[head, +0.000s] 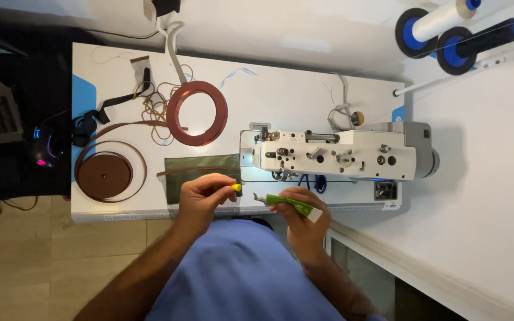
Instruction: Applying adhesive to a small leather strip and attaching it to a fabric pouch at a workstation.
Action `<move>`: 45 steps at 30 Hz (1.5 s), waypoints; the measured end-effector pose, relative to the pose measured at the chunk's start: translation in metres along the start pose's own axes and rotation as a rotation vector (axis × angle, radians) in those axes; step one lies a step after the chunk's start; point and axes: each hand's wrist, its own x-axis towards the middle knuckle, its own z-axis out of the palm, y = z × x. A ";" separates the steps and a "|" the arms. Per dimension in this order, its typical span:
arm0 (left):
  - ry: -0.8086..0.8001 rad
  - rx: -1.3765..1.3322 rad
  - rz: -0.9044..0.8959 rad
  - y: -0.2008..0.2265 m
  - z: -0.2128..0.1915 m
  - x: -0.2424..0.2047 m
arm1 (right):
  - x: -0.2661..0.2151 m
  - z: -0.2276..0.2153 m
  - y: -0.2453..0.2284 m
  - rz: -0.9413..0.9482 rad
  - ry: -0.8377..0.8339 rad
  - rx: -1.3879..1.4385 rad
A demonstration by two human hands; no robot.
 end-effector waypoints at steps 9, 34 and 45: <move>0.024 -0.079 0.137 0.013 0.003 -0.028 | -0.005 0.015 0.009 0.080 -0.095 -0.192; 0.019 0.355 0.005 0.040 -0.014 -0.065 | -0.026 0.039 0.032 0.600 -0.160 -0.235; 0.016 0.424 -0.094 0.033 -0.042 -0.071 | -0.038 0.052 0.069 0.585 -0.254 0.089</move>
